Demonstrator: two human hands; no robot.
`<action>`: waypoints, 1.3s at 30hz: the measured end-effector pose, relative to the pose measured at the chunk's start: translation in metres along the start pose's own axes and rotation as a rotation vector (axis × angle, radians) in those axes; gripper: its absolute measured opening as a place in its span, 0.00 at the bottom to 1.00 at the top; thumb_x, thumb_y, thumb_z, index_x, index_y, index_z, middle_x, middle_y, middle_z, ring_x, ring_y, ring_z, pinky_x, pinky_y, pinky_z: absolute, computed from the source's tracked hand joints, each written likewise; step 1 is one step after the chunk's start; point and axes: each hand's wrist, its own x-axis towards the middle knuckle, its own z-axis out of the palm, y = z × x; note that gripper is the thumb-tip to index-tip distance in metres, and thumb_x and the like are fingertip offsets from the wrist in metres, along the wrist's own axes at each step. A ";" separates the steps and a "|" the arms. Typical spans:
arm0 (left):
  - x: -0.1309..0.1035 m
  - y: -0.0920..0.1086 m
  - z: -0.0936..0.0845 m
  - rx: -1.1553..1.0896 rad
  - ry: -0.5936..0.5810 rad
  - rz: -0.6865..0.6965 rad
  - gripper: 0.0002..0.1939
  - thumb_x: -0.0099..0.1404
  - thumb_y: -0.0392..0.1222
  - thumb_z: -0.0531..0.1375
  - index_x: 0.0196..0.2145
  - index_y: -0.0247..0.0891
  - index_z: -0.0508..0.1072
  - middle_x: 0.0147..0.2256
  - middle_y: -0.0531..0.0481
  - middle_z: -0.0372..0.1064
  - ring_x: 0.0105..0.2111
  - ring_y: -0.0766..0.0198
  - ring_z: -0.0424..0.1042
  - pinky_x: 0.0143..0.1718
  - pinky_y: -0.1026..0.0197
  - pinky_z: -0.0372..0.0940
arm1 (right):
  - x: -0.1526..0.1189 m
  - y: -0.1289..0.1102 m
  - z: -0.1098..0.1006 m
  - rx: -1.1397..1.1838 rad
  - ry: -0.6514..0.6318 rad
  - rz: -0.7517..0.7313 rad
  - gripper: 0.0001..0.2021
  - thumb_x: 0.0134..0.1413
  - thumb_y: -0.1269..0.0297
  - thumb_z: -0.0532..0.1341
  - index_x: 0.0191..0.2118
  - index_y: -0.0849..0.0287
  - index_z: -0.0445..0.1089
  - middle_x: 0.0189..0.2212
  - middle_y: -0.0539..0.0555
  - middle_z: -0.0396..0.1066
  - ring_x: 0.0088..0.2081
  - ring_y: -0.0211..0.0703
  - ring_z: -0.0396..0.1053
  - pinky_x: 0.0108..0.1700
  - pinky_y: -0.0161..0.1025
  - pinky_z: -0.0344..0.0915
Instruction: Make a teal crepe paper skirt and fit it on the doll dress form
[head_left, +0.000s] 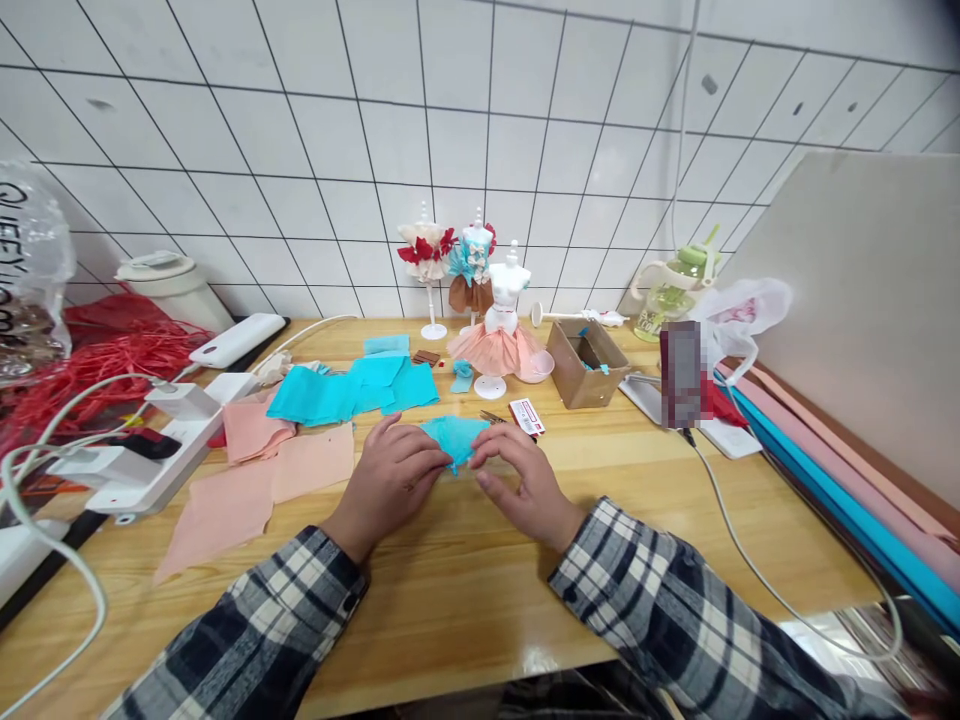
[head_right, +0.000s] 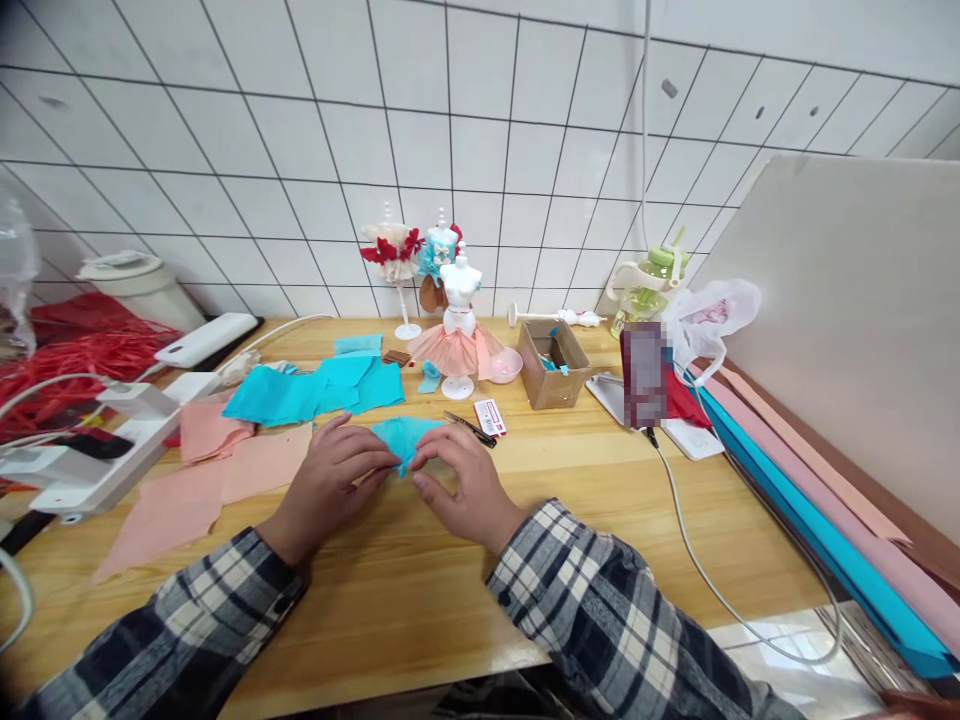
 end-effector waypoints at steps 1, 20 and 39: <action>0.000 0.001 -0.001 0.032 0.014 0.019 0.08 0.63 0.34 0.59 0.36 0.45 0.77 0.34 0.53 0.77 0.39 0.60 0.72 0.58 0.44 0.52 | 0.000 0.000 0.000 0.066 -0.040 0.064 0.08 0.60 0.61 0.57 0.34 0.58 0.69 0.35 0.55 0.70 0.40 0.44 0.68 0.45 0.43 0.64; -0.001 0.011 -0.002 0.176 0.049 0.167 0.09 0.62 0.34 0.61 0.35 0.47 0.77 0.31 0.57 0.76 0.36 0.62 0.70 0.60 0.42 0.51 | 0.002 0.015 0.007 0.353 -0.210 0.590 0.12 0.49 0.56 0.62 0.31 0.61 0.69 0.23 0.48 0.61 0.26 0.35 0.54 0.29 0.34 0.51; -0.001 0.015 -0.003 0.048 -0.020 0.115 0.08 0.62 0.34 0.58 0.33 0.45 0.76 0.28 0.54 0.74 0.36 0.62 0.70 0.60 0.43 0.51 | -0.001 0.011 0.005 0.035 -0.181 0.357 0.05 0.51 0.64 0.64 0.31 0.59 0.74 0.23 0.47 0.63 0.24 0.34 0.56 0.26 0.34 0.53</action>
